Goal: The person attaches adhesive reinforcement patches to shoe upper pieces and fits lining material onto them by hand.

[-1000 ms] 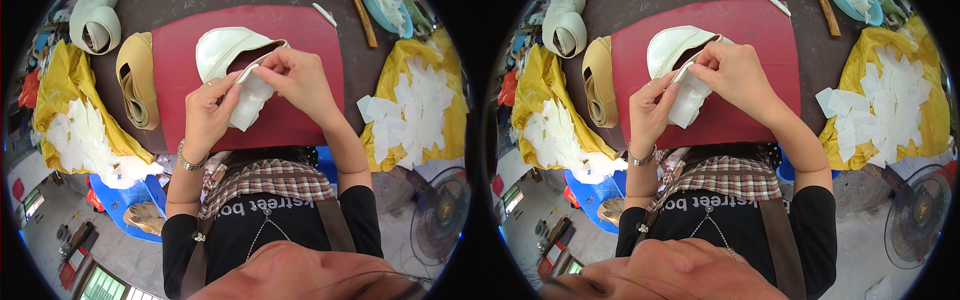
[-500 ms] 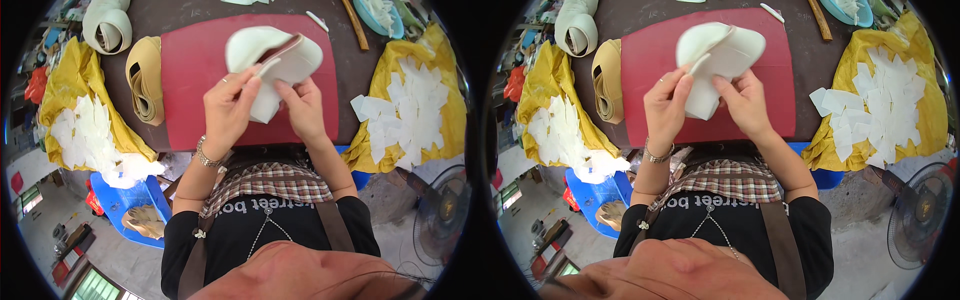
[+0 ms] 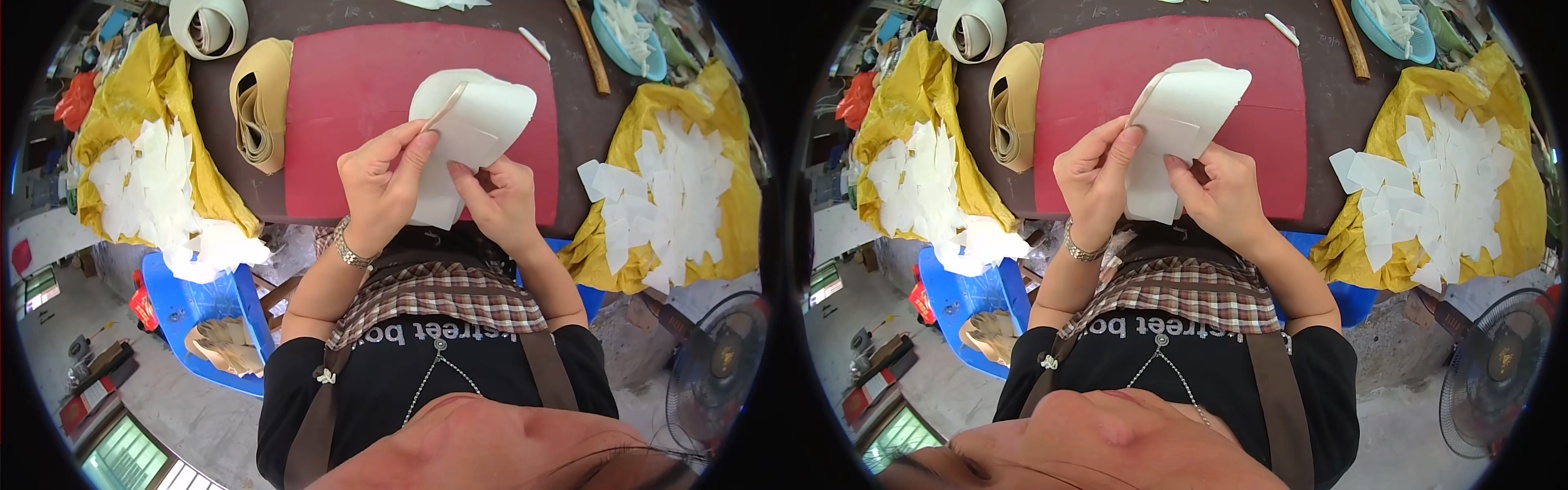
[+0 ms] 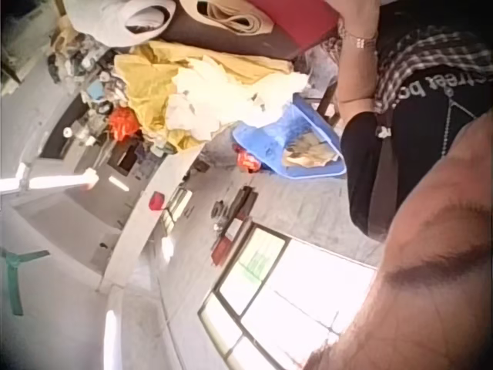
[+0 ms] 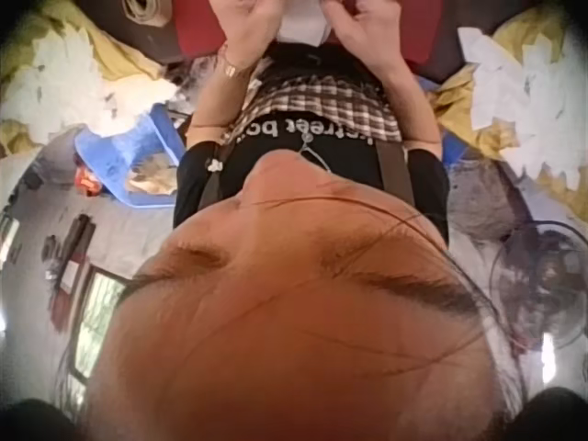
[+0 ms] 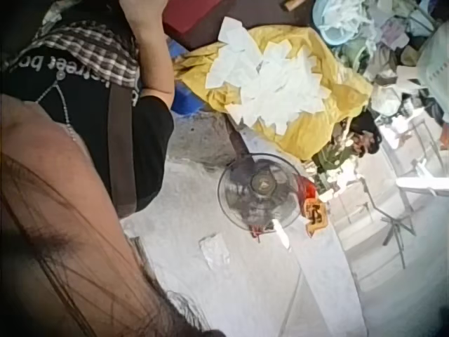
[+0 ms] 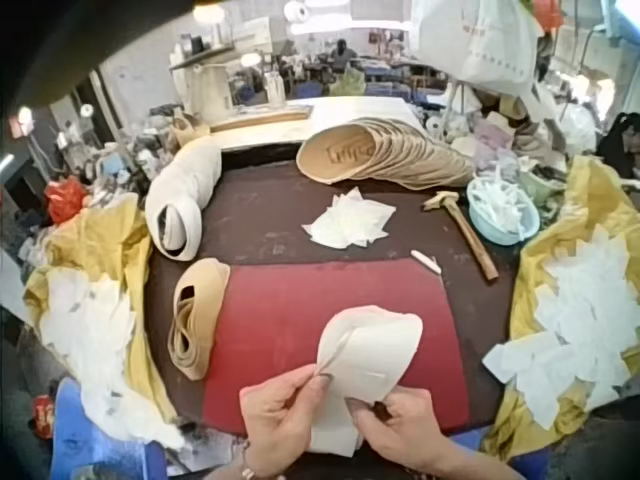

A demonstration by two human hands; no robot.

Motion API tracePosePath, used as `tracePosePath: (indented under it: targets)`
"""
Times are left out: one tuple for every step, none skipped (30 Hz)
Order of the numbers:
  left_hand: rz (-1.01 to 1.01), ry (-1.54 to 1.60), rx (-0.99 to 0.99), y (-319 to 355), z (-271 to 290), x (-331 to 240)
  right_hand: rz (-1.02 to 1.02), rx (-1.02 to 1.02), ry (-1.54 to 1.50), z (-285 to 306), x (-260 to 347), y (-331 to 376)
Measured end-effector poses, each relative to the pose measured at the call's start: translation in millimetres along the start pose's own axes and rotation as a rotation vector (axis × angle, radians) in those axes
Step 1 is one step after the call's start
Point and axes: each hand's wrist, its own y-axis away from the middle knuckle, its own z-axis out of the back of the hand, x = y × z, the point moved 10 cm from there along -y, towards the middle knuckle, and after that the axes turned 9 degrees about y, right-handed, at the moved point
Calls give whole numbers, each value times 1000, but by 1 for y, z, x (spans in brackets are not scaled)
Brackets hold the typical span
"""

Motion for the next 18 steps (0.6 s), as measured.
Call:
tracePosePath:
  targets:
    - [-4, -2, -3, -1, 3, 1, 4, 3, -1, 2, 0, 0]
    - [10, 83, 89, -3, -2, 7, 24, -1, -2, 5, 2, 0]
    - [22, 169, 174, -1, -7, 12, 46, 4, -1, 7, 3, -1]
    - [16, 165, 161, 2, -5, 15, 44, 38, -100, 10, 5, -1]
    - [-2, 129, 28, 4, 7, 18, 40, 76, -200, 14, 8, 0]
    - [-17, 103, -49, 6, 17, 22, 23, 153, -252, 19, 10, 3]
    - [-31, 78, -130, 10, 30, 26, -60, 292, -350, 15, 10, 6]
    - [270, 320, 22, 15, 17, 61, -35, 398, -428, 11, 19, 5]
    - [568, 567, 184, 28, -7, 79, -11, 500, -503, 9, 26, 5]
    - [577, 721, 186, 28, -16, 72, -62, 443, -471, 13, 15, 2]
    - [563, 719, 172, 19, -8, 67, -40, 280, -247, 26, 12, -6]
    - [327, 440, 91, -8, 18, 51, -67, 80, 152, 57, -2, -13]
    - [92, 153, 3, -27, 43, 31, -84, -122, 542, 86, -9, -18]
    - [86, 302, -4, -37, 51, 31, -68, -110, 533, 85, -12, -11]
    - [65, 290, -34, -45, 65, 33, -44, -174, 576, 87, -9, 2]
    - [17, 59, 53, -50, 64, 33, -29, -247, 624, 94, -4, 15]
    - [-26, -175, 136, -54, 62, 35, 411, -196, 684, 69, 38, 24]
    - [29, -171, 279, -61, 50, 42, 484, -28, 899, 47, 44, 30]
